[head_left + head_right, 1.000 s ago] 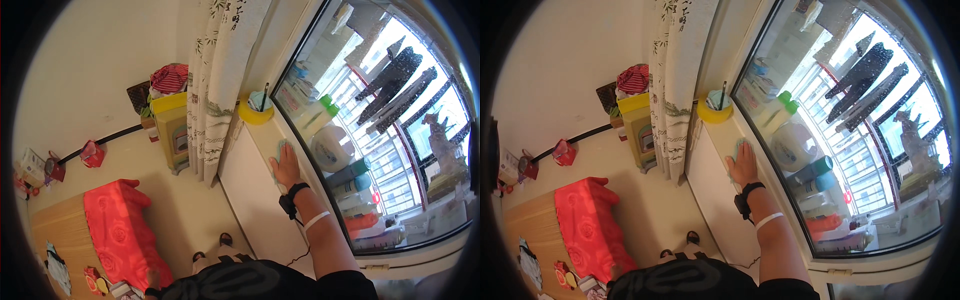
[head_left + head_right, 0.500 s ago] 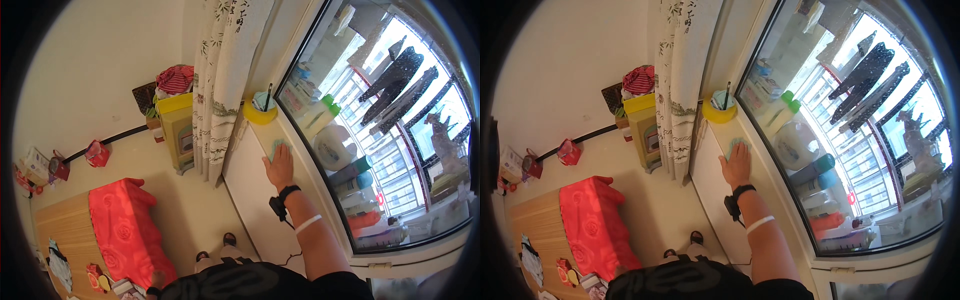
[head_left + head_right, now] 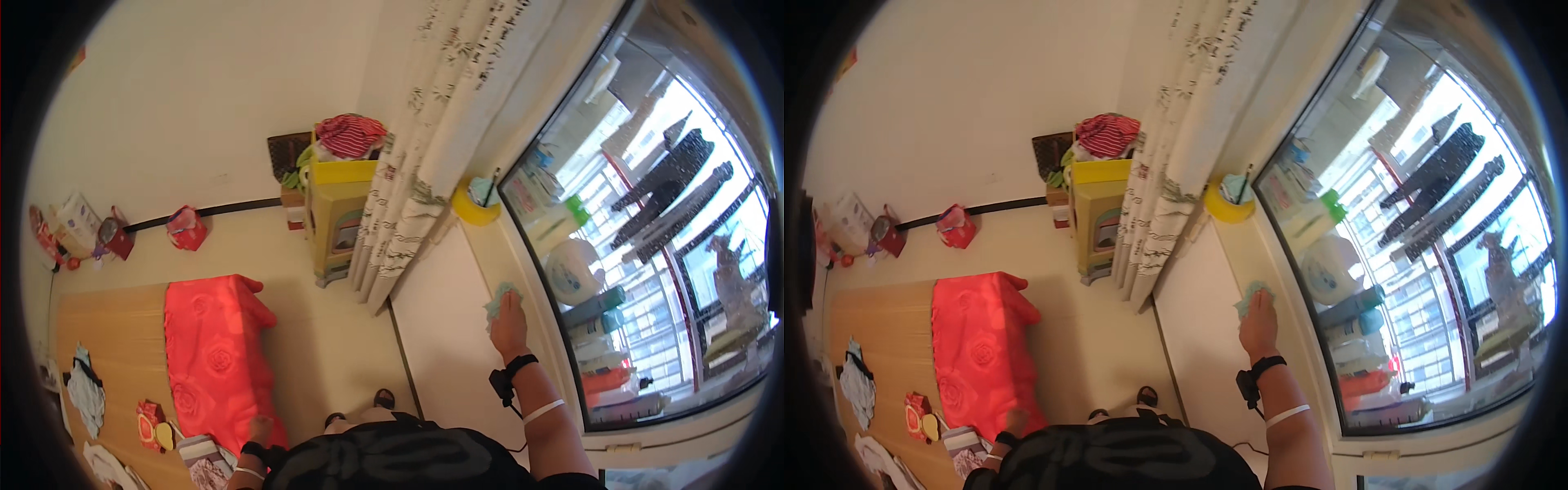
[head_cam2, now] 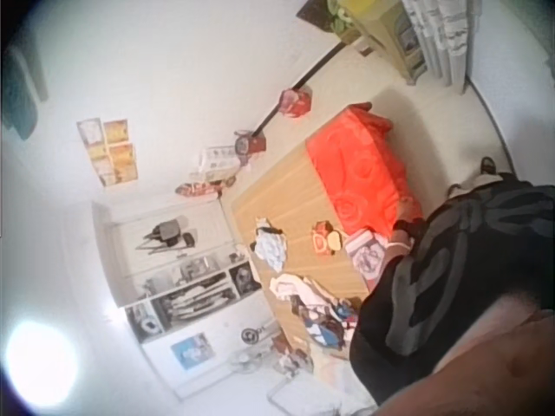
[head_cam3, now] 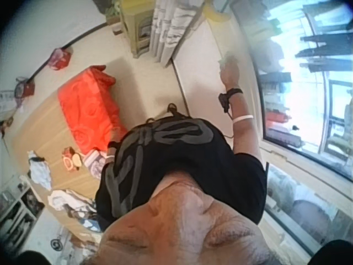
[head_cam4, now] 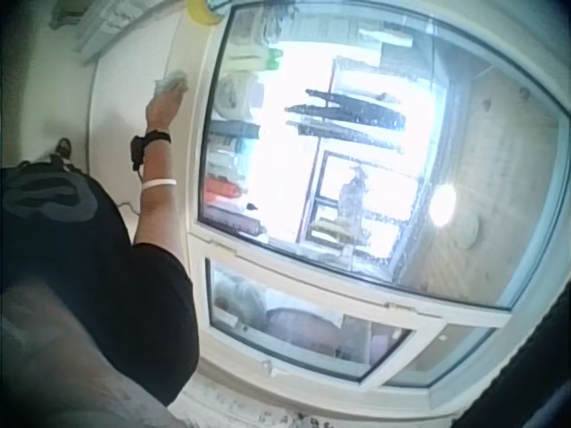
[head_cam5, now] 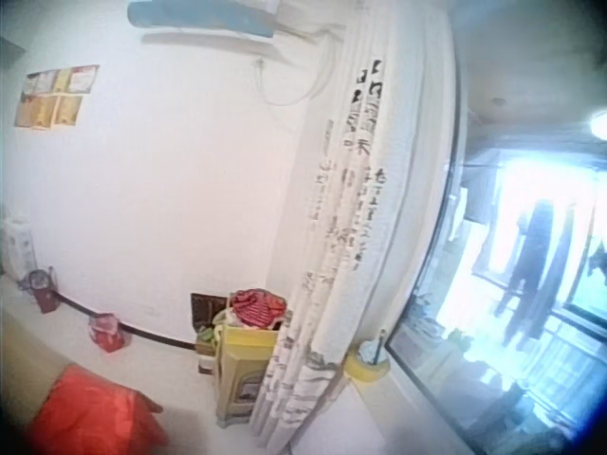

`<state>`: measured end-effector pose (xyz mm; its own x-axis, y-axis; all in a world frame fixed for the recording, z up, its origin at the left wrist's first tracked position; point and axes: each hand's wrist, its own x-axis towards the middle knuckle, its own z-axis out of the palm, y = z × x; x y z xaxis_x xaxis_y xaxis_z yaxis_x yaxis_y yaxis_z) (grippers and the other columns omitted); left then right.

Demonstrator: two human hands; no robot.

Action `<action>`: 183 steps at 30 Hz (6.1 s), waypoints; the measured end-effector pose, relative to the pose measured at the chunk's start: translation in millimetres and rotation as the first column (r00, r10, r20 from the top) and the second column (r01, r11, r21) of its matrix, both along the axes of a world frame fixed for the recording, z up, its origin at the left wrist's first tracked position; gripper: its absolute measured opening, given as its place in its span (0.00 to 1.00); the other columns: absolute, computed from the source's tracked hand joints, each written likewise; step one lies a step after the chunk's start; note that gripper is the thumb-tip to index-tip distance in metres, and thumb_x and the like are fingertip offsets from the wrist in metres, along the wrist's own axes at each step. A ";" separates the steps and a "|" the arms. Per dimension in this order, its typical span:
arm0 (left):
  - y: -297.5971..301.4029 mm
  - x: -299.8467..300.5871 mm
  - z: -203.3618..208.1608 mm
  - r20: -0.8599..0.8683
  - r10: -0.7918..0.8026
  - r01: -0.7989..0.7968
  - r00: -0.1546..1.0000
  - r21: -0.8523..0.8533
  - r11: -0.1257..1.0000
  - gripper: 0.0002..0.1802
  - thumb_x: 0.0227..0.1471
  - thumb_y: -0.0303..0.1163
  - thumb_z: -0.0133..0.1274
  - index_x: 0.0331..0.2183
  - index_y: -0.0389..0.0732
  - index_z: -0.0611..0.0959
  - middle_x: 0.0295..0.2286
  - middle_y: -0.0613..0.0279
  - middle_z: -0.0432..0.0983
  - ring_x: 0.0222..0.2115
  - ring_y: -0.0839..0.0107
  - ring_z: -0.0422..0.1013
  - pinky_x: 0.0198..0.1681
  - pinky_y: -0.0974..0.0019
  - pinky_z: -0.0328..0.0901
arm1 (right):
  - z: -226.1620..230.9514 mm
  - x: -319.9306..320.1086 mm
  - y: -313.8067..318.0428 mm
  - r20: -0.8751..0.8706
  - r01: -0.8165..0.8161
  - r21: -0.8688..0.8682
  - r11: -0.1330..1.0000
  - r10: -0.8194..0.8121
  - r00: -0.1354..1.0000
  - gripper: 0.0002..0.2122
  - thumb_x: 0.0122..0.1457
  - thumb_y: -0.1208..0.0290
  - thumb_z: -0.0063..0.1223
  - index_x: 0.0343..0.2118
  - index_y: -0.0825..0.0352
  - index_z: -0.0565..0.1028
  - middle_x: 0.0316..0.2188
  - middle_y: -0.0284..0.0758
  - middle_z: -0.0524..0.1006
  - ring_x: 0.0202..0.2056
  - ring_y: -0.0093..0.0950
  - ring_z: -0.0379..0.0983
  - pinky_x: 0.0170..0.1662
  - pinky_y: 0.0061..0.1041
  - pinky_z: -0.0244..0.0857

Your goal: The person wipes the window frame and glass panels with a cloth, cleaning different sections and moving around the window latch. They occasionally fold the cloth to use a cleaner section while wiping the surfaces.

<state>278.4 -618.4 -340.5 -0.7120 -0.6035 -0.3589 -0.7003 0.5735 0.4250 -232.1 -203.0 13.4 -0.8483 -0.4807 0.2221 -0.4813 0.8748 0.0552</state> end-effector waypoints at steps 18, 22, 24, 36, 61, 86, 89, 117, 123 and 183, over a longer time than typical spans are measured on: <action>89.9 35.0 79.6 0.083 0.606 -0.604 0.791 0.262 0.752 0.13 0.44 0.36 0.57 0.31 0.37 0.84 0.28 0.51 0.80 0.31 0.58 0.77 0.36 0.60 0.69 | -39.1 -149.8 -94.3 -0.269 -0.056 -0.064 0.996 0.037 0.962 0.26 0.46 0.73 0.57 0.49 0.77 0.65 0.52 0.50 0.65 0.53 0.45 0.63 0.53 0.39 0.61; 95.0 42.0 109.9 0.083 0.596 -0.598 0.799 0.219 0.771 0.13 0.45 0.36 0.57 0.31 0.37 0.83 0.27 0.52 0.80 0.31 0.60 0.77 0.36 0.60 0.69 | -26.9 -143.3 -109.9 -0.193 -0.060 -0.099 0.993 0.041 0.980 0.26 0.46 0.73 0.57 0.49 0.76 0.66 0.52 0.50 0.65 0.52 0.44 0.64 0.51 0.38 0.63; 90.5 43.9 112.8 0.081 0.568 -0.561 0.819 0.321 0.763 0.13 0.44 0.36 0.57 0.31 0.37 0.83 0.28 0.50 0.80 0.32 0.59 0.77 0.36 0.61 0.69 | -18.0 -130.3 -103.3 -0.116 -0.090 -0.169 0.982 0.071 0.991 0.25 0.47 0.73 0.57 0.49 0.76 0.66 0.52 0.49 0.66 0.51 0.44 0.66 0.50 0.38 0.64; 16.0 36.1 24.9 0.451 -0.419 0.493 0.788 -0.057 0.868 0.12 0.49 0.37 0.50 0.28 0.42 0.84 0.26 0.50 0.79 0.35 0.54 0.77 0.36 0.54 0.71 | 19.3 81.6 64.3 0.068 0.015 -0.240 0.971 0.001 0.998 0.23 0.54 0.74 0.47 0.53 0.77 0.63 0.55 0.55 0.64 0.56 0.52 0.61 0.58 0.42 0.57; 67.6 57.5 44.1 0.099 0.097 -0.100 0.990 0.019 0.995 0.13 0.46 0.36 0.50 0.25 0.36 0.82 0.25 0.44 0.77 0.31 0.54 0.76 0.35 0.55 0.68 | -25.5 -136.3 -62.9 -0.059 -0.057 -0.189 0.980 0.046 0.997 0.33 0.58 0.54 0.49 0.55 0.82 0.60 0.58 0.58 0.58 0.59 0.52 0.53 0.62 0.44 0.47; 7.1 -43.1 25.5 0.138 0.212 -0.238 0.968 0.215 0.947 0.16 0.47 0.37 0.46 0.29 0.35 0.81 0.29 0.37 0.77 0.32 0.43 0.75 0.37 0.49 0.69 | -4.6 119.2 131.1 -0.005 0.154 -0.087 0.984 -0.155 0.988 0.32 0.60 0.61 0.47 0.60 0.78 0.52 0.61 0.59 0.51 0.62 0.55 0.48 0.63 0.45 0.44; -12.5 -25.2 6.9 -0.024 -0.048 0.052 0.999 0.162 0.985 0.14 0.46 0.36 0.48 0.29 0.35 0.81 0.29 0.38 0.77 0.33 0.44 0.75 0.36 0.51 0.69 | 0.5 136.4 114.9 0.079 0.236 -0.080 0.969 -0.230 0.970 0.33 0.58 0.64 0.51 0.60 0.78 0.50 0.61 0.59 0.49 0.62 0.55 0.46 0.64 0.45 0.43; 68.1 64.7 34.0 0.088 -0.013 0.009 0.996 0.038 0.999 0.11 0.46 0.34 0.51 0.27 0.39 0.84 0.26 0.52 0.80 0.31 0.57 0.77 0.34 0.55 0.70 | -23.6 -134.7 -111.4 -0.107 -0.006 -0.205 0.979 -0.017 0.994 0.33 0.54 0.62 0.58 0.56 0.80 0.58 0.57 0.53 0.58 0.60 0.49 0.52 0.63 0.44 0.45; 46.5 53.9 30.6 0.033 0.026 -0.033 0.999 0.225 0.974 0.14 0.46 0.38 0.50 0.27 0.38 0.83 0.25 0.50 0.80 0.29 0.56 0.77 0.34 0.54 0.69 | -21.7 -88.3 -65.2 -0.051 -0.001 -0.166 0.986 -0.008 0.999 0.33 0.55 0.63 0.56 0.57 0.81 0.57 0.60 0.56 0.55 0.62 0.52 0.48 0.64 0.45 0.43; -7.1 44.0 2.7 0.233 -0.241 0.272 0.942 -0.112 0.956 0.11 0.52 0.33 0.46 0.30 0.47 0.84 0.27 0.57 0.80 0.33 0.61 0.77 0.34 0.54 0.71 | -1.5 87.1 68.1 0.119 0.145 -0.065 0.987 -0.137 0.983 0.38 0.51 0.65 0.61 0.58 0.81 0.52 0.61 0.56 0.51 0.63 0.52 0.46 0.65 0.42 0.42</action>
<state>322.4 -625.5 -337.8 -0.7648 -0.4656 -0.4453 -0.5868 0.7887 0.1833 -145.1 -134.9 11.9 -0.9281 -0.3408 0.1499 -0.3525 0.9339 -0.0594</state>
